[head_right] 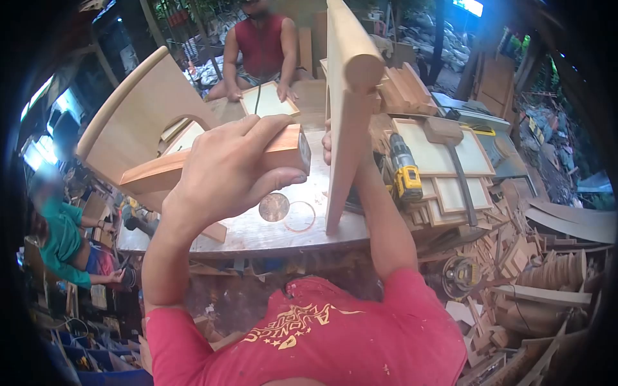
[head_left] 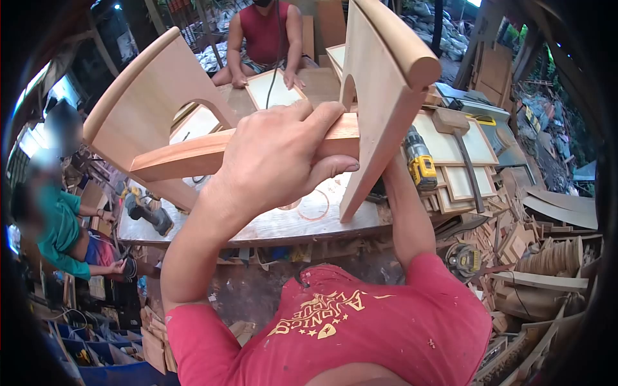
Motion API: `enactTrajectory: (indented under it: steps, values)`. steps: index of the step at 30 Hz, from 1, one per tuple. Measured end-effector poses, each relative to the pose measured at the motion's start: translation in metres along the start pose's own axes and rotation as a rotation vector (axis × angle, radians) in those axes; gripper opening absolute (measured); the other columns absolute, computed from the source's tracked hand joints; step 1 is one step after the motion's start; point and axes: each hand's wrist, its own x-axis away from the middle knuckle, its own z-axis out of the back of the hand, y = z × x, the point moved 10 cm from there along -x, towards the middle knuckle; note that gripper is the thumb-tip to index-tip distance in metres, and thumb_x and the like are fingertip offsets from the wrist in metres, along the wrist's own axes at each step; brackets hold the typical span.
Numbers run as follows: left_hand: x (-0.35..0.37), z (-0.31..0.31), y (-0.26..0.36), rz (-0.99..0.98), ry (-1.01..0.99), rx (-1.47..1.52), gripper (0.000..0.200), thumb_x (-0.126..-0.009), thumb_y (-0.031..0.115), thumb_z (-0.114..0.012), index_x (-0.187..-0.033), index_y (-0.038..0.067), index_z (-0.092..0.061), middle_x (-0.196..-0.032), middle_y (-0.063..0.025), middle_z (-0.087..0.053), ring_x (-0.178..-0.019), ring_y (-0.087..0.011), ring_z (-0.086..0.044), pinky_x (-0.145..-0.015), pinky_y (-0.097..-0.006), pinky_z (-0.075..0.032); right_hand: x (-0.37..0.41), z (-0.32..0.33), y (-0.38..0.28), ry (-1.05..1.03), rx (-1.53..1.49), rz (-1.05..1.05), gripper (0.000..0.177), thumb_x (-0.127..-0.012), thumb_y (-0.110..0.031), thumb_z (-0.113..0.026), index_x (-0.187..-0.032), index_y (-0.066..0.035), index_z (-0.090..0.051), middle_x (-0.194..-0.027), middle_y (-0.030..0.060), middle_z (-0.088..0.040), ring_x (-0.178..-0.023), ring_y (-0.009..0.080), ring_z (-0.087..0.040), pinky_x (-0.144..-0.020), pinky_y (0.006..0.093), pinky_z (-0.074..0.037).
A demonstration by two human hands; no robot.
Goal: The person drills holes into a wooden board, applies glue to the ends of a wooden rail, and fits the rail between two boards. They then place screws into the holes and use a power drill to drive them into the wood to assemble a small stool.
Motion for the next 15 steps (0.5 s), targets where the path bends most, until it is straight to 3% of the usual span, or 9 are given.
enactTrajectory:
  steps: [4, 15]
  values:
    - [-0.011, -0.016, -0.003, 0.034, -0.058, -0.028, 0.063, -0.075, 0.037, -0.082, -0.125, 0.007, -0.058, -0.091, -0.0134, -0.064, -0.088, -0.0346, -0.066, -0.075, -0.0447, -0.052, -0.008, 0.027, 0.009, -0.007, -0.069, -0.074, 0.047, -0.097, -0.044, -0.052, -0.12, -0.003, -0.055, -0.07, 0.0104, -0.059, -0.053, 0.024, -0.06, -0.049, 0.0337, -0.051]
    - [0.018, -0.007, -0.045, -0.024, -0.208, 0.103, 0.079, -0.068, 0.023, -0.087, -0.137, 0.007, -0.05, -0.107, -0.0173, -0.067, -0.103, -0.036, -0.065, -0.086, -0.0444, -0.051, -0.018, 0.018, -0.007, -0.061, -0.072, -0.07, 0.049, -0.097, -0.045, -0.053, -0.122, -0.002, -0.054, -0.073, 0.0114, -0.059, -0.056, 0.0245, -0.06, -0.049, 0.0343, -0.051]
